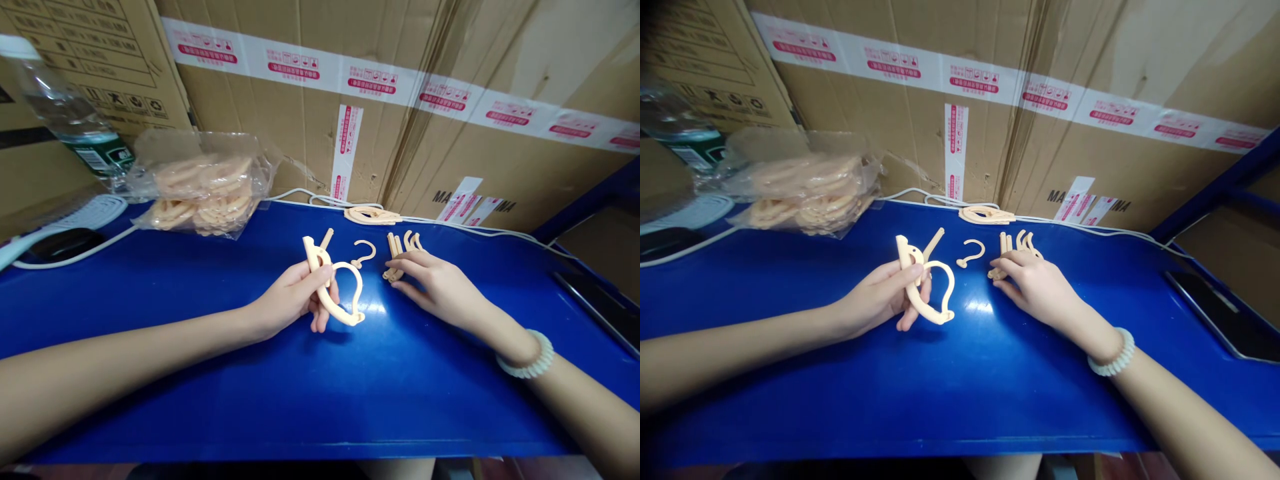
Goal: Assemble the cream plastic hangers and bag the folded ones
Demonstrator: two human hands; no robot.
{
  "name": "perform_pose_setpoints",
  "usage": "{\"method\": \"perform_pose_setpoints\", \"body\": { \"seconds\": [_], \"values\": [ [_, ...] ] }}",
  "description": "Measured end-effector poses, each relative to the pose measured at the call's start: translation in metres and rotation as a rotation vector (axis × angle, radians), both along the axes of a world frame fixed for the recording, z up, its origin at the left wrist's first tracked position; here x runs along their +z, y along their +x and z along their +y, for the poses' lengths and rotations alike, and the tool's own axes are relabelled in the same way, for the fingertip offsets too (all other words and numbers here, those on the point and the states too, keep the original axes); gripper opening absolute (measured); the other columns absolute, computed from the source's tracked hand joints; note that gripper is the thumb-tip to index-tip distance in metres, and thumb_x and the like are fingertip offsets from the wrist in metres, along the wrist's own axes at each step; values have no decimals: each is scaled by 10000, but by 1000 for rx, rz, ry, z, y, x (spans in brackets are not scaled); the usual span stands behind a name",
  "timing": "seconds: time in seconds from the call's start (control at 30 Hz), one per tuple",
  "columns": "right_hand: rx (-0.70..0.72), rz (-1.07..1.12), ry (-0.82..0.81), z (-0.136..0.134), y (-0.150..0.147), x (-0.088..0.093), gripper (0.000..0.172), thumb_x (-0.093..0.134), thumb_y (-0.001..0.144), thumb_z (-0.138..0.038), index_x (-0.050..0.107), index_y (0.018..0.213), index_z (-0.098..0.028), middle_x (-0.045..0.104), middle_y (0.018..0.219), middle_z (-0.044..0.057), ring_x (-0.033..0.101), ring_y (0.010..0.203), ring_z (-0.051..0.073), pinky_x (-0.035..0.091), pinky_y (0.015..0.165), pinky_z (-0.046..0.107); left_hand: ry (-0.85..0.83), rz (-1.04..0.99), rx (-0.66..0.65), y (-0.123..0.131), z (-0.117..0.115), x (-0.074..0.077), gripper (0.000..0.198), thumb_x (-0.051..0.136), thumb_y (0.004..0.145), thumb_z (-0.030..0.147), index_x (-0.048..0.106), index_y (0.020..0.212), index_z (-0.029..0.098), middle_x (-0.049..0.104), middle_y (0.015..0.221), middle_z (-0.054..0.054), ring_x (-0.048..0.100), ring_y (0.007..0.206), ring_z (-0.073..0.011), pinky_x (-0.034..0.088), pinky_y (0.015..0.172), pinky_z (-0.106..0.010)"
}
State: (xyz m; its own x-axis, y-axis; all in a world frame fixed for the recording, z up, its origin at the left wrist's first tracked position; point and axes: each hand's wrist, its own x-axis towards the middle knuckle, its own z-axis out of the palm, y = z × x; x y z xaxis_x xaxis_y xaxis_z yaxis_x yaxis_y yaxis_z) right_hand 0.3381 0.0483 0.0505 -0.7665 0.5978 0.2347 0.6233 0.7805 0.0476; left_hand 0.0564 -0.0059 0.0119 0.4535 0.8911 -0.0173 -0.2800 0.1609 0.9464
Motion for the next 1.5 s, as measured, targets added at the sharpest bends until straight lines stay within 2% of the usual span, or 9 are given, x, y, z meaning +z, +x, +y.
{"method": "perform_pose_setpoints", "body": {
  "seconds": [0.2,0.4,0.63,0.8,1.0,1.2,1.3,1.4,1.5],
  "values": [
    [53,-31,97,0,-5,-4,220,534,1022,-260,689,1137,-154,721,1147,153,680,1067,286,565,926,473,35,0,7,1,0,0,336,660,932,447,584,867,127,646,646,-27,643,545,-132,517,525,-227],
    [175,149,123,-30,-23,2,453,531,1010,-231,499,1455,-160,531,1478,213,539,1343,328,523,1037,513,185,64,71,1,-2,-2,255,694,912,314,574,1049,135,670,835,-36,688,726,-156,572,686,-283],
    [237,340,-194,-56,-36,8,589,589,991,-277,393,1544,-217,327,1635,187,348,1508,311,397,1181,515,440,331,211,-1,-11,8,230,541,1005,338,661,992,143,685,899,-49,593,677,-118,497,622,-235],
    [270,409,-439,-58,-37,11,574,568,1018,-301,375,1558,-265,359,1640,142,284,1542,266,358,1203,494,658,413,252,-1,-12,9,215,513,1020,268,700,1021,162,687,1066,-76,638,991,-187,507,876,-285],
    [248,445,-473,-58,-35,14,570,564,1022,-314,400,1568,-309,494,1567,118,351,1512,277,389,1181,528,751,511,241,-2,-14,7,237,488,1033,279,684,955,171,660,941,-48,618,888,-176,484,831,-285],
    [187,749,-619,-50,-37,12,385,592,1009,-312,601,1393,-283,601,1458,116,570,1351,280,526,1080,460,714,532,361,-3,-16,8,276,442,1060,296,684,1144,191,629,958,-44,596,875,-173,485,833,-285],
    [12,914,-678,-46,-38,7,274,657,974,-311,655,1236,-233,730,1188,105,746,969,212,629,818,335,760,598,396,-3,-15,7,294,426,1062,262,667,1211,183,606,970,-47,588,915,-179,481,880,-293],
    [-87,954,-830,-44,-41,3,291,657,972,-363,632,1201,-186,732,869,45,658,599,125,555,539,238,827,688,369,-2,-14,3,312,426,1055,245,626,1285,179,619,1068,-71,603,981,-193,482,921,-309],
    [-96,840,-1037,-45,-42,1,318,639,969,-455,655,1064,-151,696,752,28,557,492,90,457,436,209,944,814,286,-1,-14,-2,324,405,1059,262,614,1293,179,655,1117,-93,638,982,-212,497,875,-314]
  ]
}}
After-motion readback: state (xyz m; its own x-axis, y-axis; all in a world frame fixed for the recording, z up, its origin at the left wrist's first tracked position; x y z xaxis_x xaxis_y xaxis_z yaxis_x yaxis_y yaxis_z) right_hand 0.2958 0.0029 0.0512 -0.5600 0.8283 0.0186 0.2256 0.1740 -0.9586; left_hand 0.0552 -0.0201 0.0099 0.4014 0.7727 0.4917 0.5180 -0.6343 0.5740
